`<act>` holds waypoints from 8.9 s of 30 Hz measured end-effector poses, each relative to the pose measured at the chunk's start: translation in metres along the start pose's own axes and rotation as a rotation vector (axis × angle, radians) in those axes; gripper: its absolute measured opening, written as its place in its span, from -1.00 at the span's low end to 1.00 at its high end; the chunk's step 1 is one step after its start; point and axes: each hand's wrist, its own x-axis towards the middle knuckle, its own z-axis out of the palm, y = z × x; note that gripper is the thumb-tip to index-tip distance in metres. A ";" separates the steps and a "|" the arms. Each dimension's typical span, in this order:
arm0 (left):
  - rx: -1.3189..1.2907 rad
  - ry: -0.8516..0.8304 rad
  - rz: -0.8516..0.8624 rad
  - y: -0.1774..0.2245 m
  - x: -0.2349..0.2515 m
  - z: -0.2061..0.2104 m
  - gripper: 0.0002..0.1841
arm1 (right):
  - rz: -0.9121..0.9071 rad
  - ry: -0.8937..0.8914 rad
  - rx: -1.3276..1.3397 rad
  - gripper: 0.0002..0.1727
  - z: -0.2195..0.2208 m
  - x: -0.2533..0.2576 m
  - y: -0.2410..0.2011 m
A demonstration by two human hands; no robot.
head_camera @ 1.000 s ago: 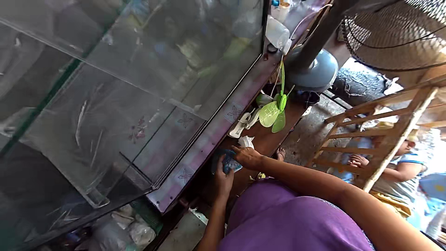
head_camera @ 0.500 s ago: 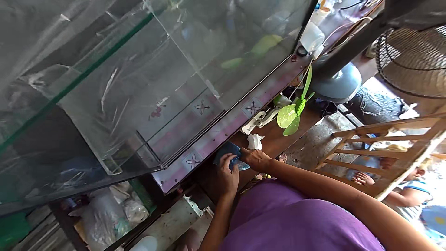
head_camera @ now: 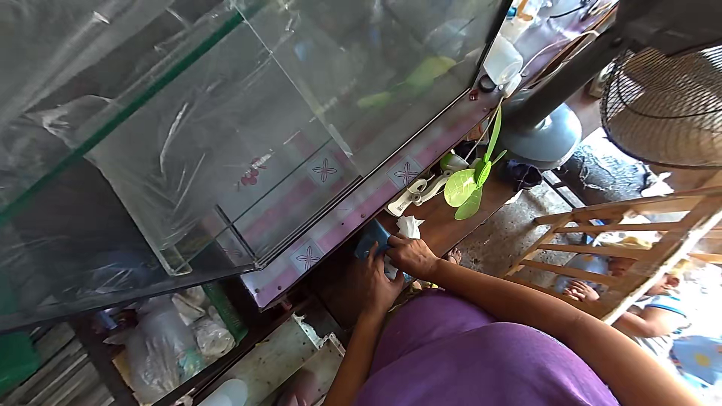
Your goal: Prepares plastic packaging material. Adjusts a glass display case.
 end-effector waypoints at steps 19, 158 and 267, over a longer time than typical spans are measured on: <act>0.014 -0.324 -0.281 -0.023 0.026 0.021 -0.49 | 0.124 0.450 1.118 -0.79 -0.149 -0.034 -0.027; -2.224 1.075 0.038 -0.024 -0.127 -0.148 -0.67 | -0.206 -0.040 0.391 -0.80 -0.092 -0.014 -0.083; -1.186 0.774 0.606 0.046 -0.161 -0.197 -0.68 | -0.805 -0.344 0.278 -0.30 -0.143 0.027 -0.223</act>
